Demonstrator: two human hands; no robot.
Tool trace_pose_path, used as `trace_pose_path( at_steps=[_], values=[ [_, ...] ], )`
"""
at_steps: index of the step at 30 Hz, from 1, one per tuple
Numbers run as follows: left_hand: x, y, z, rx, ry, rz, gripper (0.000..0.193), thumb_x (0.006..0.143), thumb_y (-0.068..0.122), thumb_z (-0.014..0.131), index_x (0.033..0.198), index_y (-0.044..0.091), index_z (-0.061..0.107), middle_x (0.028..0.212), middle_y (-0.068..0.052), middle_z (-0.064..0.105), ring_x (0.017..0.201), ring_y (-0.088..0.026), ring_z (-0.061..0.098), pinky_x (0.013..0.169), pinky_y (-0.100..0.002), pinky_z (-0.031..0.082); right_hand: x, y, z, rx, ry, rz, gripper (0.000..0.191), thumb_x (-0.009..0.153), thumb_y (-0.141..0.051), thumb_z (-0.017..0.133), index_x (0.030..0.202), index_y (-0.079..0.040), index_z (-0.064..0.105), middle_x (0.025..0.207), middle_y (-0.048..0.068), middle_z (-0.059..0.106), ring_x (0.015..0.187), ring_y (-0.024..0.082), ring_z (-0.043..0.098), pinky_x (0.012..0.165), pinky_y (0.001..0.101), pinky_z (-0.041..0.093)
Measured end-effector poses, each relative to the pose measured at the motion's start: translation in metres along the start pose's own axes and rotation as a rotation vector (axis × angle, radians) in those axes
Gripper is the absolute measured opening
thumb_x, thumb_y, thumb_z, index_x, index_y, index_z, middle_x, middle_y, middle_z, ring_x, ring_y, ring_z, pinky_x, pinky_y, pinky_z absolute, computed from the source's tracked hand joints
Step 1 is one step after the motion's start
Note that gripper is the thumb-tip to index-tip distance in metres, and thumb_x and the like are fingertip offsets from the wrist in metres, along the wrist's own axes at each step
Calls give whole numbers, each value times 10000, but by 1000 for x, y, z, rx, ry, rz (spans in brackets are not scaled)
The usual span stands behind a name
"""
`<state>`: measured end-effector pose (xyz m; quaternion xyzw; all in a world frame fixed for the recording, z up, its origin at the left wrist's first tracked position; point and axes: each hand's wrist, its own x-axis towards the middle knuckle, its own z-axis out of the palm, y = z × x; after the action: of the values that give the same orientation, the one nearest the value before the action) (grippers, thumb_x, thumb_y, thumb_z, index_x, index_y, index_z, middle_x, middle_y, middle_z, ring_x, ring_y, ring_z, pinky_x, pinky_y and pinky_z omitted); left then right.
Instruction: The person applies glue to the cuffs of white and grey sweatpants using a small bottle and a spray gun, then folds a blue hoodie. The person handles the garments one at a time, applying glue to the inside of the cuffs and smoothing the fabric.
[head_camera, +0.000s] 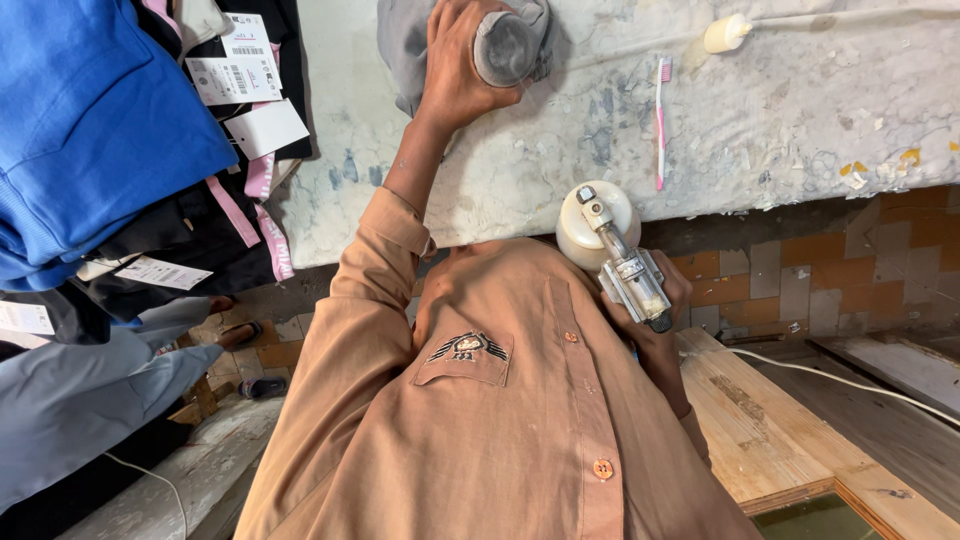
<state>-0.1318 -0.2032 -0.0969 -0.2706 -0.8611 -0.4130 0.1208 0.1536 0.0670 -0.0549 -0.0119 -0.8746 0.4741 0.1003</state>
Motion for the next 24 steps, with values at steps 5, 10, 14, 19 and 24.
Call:
trace_pose_path(
  at_steps=[5, 10, 14, 19, 24],
  values=[
    [0, 0, 0, -20, 24, 28, 666, 646, 266, 953, 1212, 142, 625, 1194, -55, 664, 1247, -331, 539, 1139, -482, 329, -2, 5, 3, -37, 24, -27, 360, 666, -146, 798, 959, 18, 669, 886, 121, 641, 742, 262, 652, 675, 365, 524],
    [0, -1, 0, -11, 6, 9, 674, 641, 266, 956, 1214, 131, 627, 1184, -62, 665, 1224, -334, 537, 1133, -485, 332, -2, 6, 6, 4, 29, -40, 325, 684, -121, 774, 968, 7, 679, 885, 120, 642, 744, 259, 655, 682, 367, 531],
    [1, -1, 0, -8, 2, -2, 672, 642, 267, 964, 1205, 126, 626, 1183, -62, 672, 1234, -337, 536, 1123, -483, 333, 0, 5, 8, -31, 32, -73, 350, 749, -137, 841, 1012, 23, 674, 910, 126, 659, 769, 261, 670, 684, 359, 537],
    [0, 0, -1, -17, 6, 4, 668, 650, 272, 975, 1206, 139, 630, 1198, -66, 665, 1245, -339, 534, 1132, -482, 335, -1, 5, 7, -30, 5, -36, 291, 679, -111, 810, 905, 3, 667, 840, 117, 622, 706, 257, 625, 650, 365, 503],
    [-2, -3, -1, -26, 30, 10, 697, 648, 269, 968, 1237, 127, 625, 1225, -78, 653, 1262, -354, 510, 1132, -486, 325, 1, 4, 9, 49, 30, -57, 310, 672, -109, 779, 945, 1, 680, 865, 111, 630, 732, 256, 645, 667, 358, 517]
  ],
)
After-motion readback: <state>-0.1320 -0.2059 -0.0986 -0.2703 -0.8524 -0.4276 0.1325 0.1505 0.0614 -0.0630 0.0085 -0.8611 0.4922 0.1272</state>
